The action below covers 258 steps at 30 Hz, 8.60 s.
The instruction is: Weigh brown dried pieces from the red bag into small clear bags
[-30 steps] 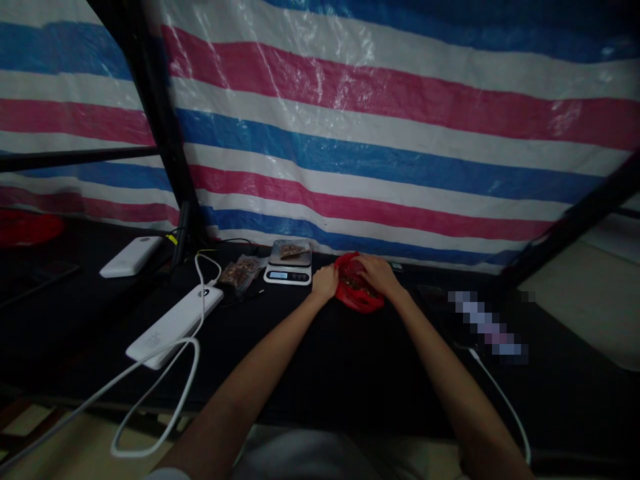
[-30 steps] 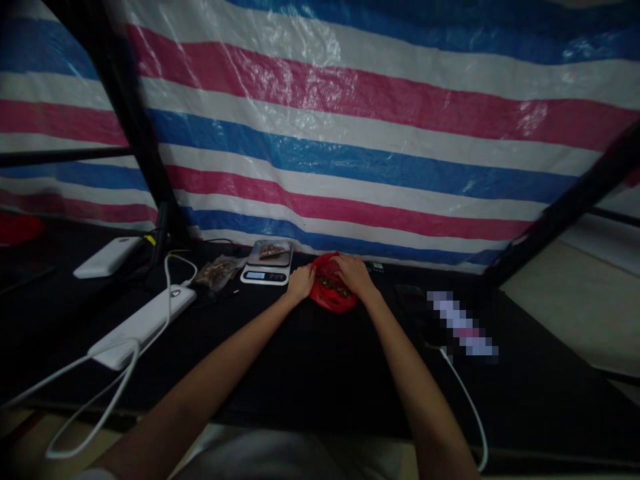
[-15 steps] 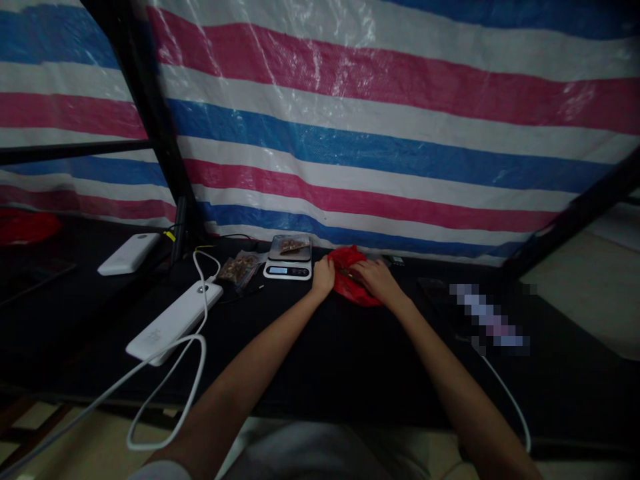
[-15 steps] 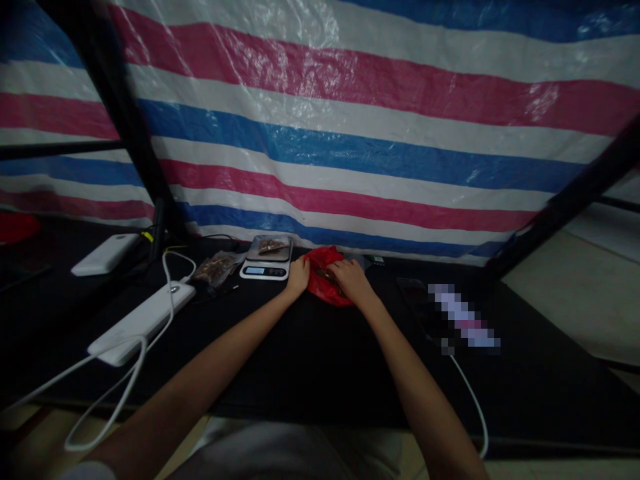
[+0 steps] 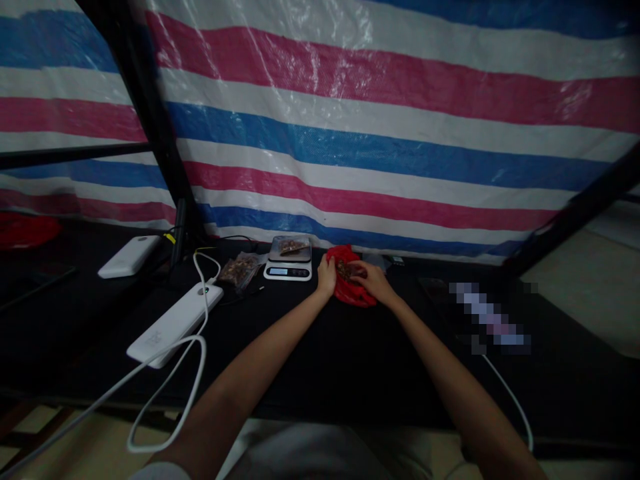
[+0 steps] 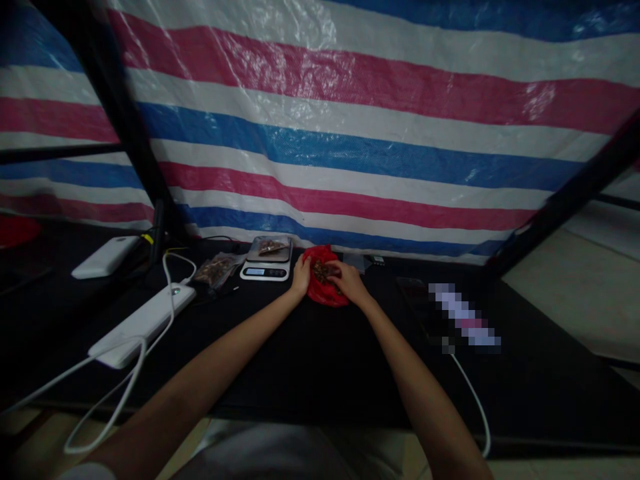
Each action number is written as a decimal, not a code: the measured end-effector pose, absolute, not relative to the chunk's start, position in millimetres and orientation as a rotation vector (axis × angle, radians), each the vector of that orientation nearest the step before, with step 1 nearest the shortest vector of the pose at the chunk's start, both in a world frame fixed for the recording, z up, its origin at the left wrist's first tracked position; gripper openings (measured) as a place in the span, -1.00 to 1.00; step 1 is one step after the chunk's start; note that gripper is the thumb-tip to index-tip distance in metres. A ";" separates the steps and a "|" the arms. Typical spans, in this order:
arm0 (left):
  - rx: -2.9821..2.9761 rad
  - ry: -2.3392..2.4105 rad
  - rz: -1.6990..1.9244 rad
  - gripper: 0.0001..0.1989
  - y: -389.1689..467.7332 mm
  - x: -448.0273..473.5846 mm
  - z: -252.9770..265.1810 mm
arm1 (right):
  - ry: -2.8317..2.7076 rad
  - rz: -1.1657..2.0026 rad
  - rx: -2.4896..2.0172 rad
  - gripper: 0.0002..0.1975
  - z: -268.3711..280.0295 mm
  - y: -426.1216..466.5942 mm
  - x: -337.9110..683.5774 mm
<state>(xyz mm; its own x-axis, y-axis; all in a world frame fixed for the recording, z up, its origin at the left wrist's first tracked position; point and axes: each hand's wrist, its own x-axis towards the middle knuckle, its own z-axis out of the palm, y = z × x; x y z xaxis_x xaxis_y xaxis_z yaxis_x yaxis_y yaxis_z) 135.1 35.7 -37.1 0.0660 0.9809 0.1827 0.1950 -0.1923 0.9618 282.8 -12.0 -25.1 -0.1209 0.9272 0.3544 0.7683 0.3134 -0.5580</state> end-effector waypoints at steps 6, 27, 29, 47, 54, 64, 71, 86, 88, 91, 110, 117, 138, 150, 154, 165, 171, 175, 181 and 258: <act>1.420 1.346 1.184 -0.68 28.6 136.7 -31.4 | -1.918 0.455 -1.430 -0.64 -23.4 -13.1 280.8; 1.209 1.246 1.567 -0.76 22.9 150.2 -35.5 | -1.669 0.893 -1.140 -0.64 -36.7 -2.9 272.9; 1.183 1.261 1.549 -0.75 26.3 157.3 -35.4 | -1.633 0.870 -1.154 -0.63 -40.4 1.4 277.2; 1.779 1.323 1.779 -0.56 60.9 129.4 11.1 | -1.284 0.673 -1.078 -0.57 -2.9 41.7 270.3; 2.366 1.345 0.950 -0.23 128.6 68.2 1.2 | -1.219 0.646 -0.951 -0.54 -5.0 94.1 223.4; 2.637 1.564 0.534 -0.29 120.5 53.9 17.7 | -1.352 0.604 -1.031 -0.57 -28.1 95.3 219.1; 2.524 1.376 0.414 -0.40 133.2 33.0 19.6 | -1.410 0.656 -1.044 -0.56 -24.8 88.7 214.3; 2.170 0.720 0.624 -0.62 130.1 41.9 29.5 | -2.025 0.220 -1.256 -0.61 41.7 67.8 227.7; 2.142 0.687 0.666 -0.62 126.1 43.0 33.1 | -2.104 0.053 -1.315 -0.60 52.9 60.1 228.3; 2.098 0.627 0.737 -0.62 120.1 43.7 38.8 | -2.179 -0.184 -1.396 -0.60 66.1 48.3 226.9; 1.955 0.650 0.749 -0.78 116.1 38.7 40.9 | -2.441 -0.909 -1.377 -0.76 96.6 20.9 181.6; 1.981 0.632 0.769 -0.69 123.1 32.1 45.0 | -2.381 -0.933 -1.324 -0.68 91.6 19.6 188.8; 2.679 1.210 1.257 -0.71 68.2 62.9 22.5 | -1.802 -0.219 -1.558 -0.61 -6.0 -33.6 295.8; 2.934 1.129 0.692 -0.74 44.9 105.7 -29.7 | -1.900 0.029 -1.508 -0.55 -44.9 -19.2 291.9; 2.933 1.121 0.673 -0.75 46.0 103.7 -29.4 | -1.904 0.035 -1.501 -0.56 -44.0 -19.0 292.5; 2.924 1.162 0.689 -0.75 43.6 105.4 -28.3 | -1.611 -0.042 -1.555 -0.55 -36.2 -22.6 291.1; 2.943 1.166 0.672 -0.75 41.8 105.6 -27.1 | -1.397 -0.228 -1.810 -0.54 -23.8 -28.9 308.2; 2.970 1.160 0.668 -0.75 40.3 105.4 -26.0 | -1.388 -0.201 -2.114 -0.52 -19.0 -33.5 322.3; 3.023 1.117 0.744 -0.74 38.2 105.9 -26.1 | -1.553 -0.157 -2.439 -0.52 -16.1 -36.7 333.1; 2.559 1.603 1.098 -0.61 88.3 -18.2 -28.7 | -2.013 0.208 -1.152 -0.90 -27.9 102.2 170.5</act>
<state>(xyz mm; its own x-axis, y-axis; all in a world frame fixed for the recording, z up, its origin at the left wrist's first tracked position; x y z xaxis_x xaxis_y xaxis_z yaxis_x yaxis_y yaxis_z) -18.2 88.3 -28.7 0.2695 0.7696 0.5789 0.8180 -0.5001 0.2840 170.5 102.2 -27.9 -0.2741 0.7863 0.5537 0.6566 0.5737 -0.4897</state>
